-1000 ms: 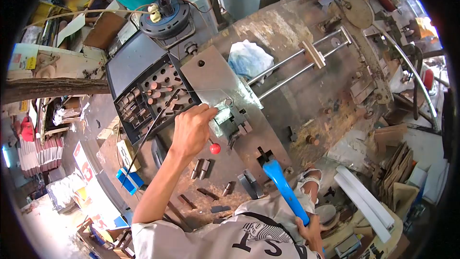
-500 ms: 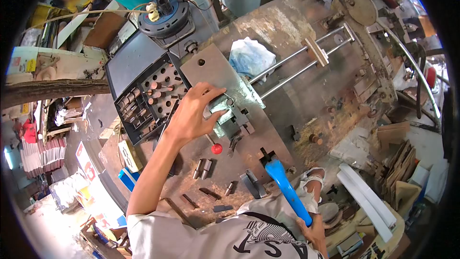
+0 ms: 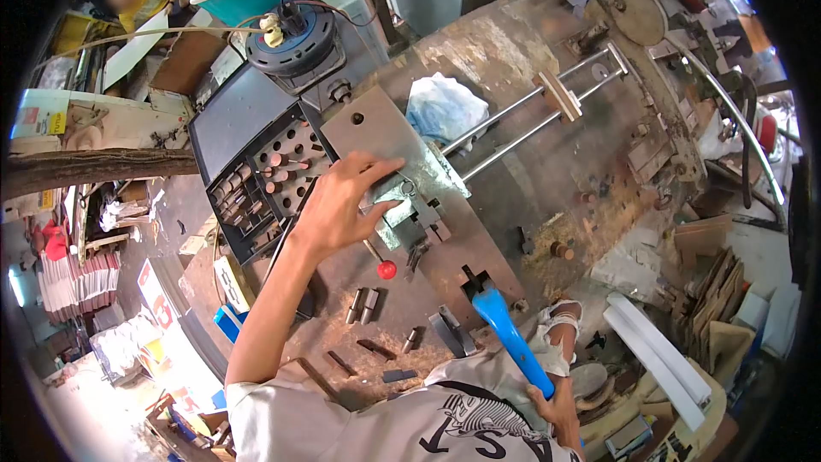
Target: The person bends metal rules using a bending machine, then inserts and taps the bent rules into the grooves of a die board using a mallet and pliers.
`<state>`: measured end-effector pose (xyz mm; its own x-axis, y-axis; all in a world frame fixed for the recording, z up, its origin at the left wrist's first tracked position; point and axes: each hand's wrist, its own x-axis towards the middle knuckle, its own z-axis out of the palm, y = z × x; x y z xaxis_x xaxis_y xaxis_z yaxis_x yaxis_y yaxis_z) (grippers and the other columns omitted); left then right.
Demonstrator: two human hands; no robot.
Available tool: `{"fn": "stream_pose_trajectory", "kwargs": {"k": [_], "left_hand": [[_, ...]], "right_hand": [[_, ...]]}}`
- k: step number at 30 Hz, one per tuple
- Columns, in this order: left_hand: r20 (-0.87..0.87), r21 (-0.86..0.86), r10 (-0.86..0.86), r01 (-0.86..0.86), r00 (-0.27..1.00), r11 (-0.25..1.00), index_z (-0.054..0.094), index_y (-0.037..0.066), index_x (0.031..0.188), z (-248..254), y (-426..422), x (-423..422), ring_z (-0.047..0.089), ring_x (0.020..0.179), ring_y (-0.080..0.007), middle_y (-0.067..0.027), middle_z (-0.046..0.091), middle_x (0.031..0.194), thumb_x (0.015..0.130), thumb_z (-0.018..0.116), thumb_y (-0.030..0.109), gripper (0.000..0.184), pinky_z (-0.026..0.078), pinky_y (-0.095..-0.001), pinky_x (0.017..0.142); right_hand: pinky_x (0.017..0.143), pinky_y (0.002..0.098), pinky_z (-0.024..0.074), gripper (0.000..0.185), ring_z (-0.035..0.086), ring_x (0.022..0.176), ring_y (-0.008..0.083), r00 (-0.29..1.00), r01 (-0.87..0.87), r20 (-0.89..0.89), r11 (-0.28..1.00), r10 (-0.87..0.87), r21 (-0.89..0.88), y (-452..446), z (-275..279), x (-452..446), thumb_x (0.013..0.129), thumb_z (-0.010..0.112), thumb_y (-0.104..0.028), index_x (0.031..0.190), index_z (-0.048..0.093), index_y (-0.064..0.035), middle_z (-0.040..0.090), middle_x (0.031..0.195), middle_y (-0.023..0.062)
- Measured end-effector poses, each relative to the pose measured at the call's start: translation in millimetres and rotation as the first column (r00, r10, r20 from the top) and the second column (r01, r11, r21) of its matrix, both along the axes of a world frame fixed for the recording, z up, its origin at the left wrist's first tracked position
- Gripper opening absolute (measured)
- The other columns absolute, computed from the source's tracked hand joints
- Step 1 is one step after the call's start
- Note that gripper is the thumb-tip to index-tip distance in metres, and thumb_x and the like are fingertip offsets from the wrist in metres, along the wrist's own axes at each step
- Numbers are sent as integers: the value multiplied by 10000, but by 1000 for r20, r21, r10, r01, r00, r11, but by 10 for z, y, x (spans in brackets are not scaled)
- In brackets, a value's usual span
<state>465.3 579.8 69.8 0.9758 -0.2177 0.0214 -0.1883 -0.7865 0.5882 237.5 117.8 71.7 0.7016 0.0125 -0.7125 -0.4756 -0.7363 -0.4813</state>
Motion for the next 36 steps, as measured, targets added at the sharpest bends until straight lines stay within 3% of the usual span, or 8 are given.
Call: {"fn": "stream_pose_trajectory", "kwargs": {"k": [6, 10, 16, 18, 20, 26, 28, 36], "left_hand": [[-45, -2, -57, 57, 997, 998, 674, 94, 1232, -30, 49, 38, 617, 1053, -391, -177, 634, 1122, 735, 798, 67, 513, 511, -442, 895], [-81, 19, -100, 102, 992, 995, 679, 87, 1223, 16, 57, 133, 623, 1061, -393, -184, 633, 1157, 754, 777, 62, 479, 510, -447, 904], [-171, 49, -191, 202, 967, 978, 690, 77, 1212, 90, 60, 258, 618, 1104, -389, -169, 637, 1181, 773, 751, 36, 445, 505, -455, 940], [-132, 24, -188, 193, 973, 981, 682, 70, 1184, 80, 73, 248, 597, 1080, -370, -153, 621, 1127, 770, 698, -19, 424, 491, -473, 936], [-134, 33, -193, 199, 972, 980, 689, 77, 1196, 60, 64, 264, 600, 1101, -365, -147, 632, 1146, 744, 719, -35, 467, 494, -462, 952], [-113, 40, -278, 284, 954, 958, 695, 90, 1215, 4, 120, 356, 602, 1114, -356, -134, 641, 1162, 713, 732, -56, 524, 500, -448, 965], [-97, 61, -305, 312, 947, 948, 692, 94, 1222, 20, 128, 383, 599, 1121, -354, -133, 640, 1163, 716, 731, -54, 529, 499, -447, 968], [-90, 5, -357, 359, 930, 933, 648, 90, 1295, 46, 174, 386, 580, 1142, -352, -141, 641, 1211, 777, 721, 23, 528, 460, -461, 1024]], "right_hand": [[849, 470, 472, 777, 590, 1031, 387, 974, -50, -221, 998, 57, 34, -178, -124, -65, 827, 723, -575, 1199, 557, 87, 561, 1137, 312], [805, 451, 494, 677, 622, 879, 344, 993, -14, 114, 999, 18, -36, -40, -11, -45, 824, 730, -519, 1098, 633, 93, 649, 982, 272], [892, 467, 463, 785, 586, 1035, 372, 975, -111, -188, 993, 116, 40, -353, -309, -243, 829, 735, -525, 1273, 532, 89, 565, 1201, 288], [878, 461, 470, 778, 598, 1001, 359, 996, -33, -80, 999, 36, 42, -74, -20, 6, 834, 741, -515, 1278, 526, 86, 570, 1187, 279], [888, 460, 467, 766, 598, 1009, 356, 991, -14, -137, 999, 9, -36, -54, 16, 26, 842, 741, -499, 1283, 526, 89, 578, 1172, 272], [903, 461, 464, 739, 599, 1021, 360, 997, -40, -68, 994, 47, 97, -77, -44, -19, 848, 738, -489, 1259, 544, 94, 603, 1099, 261], [795, 444, 498, 636, 635, 841, 367, 982, -60, 183, 998, 55, 22, -82, -142, -66, 807, 770, -481, 1035, 669, 105, 660, 907, 248], [804, 431, 506, 617, 645, 867, 350, 1000, 5, 23, 992, -8, 128, -59, -116, 49, 812, 770, -470, 1087, 670, 73, 668, 954, 257]]}}
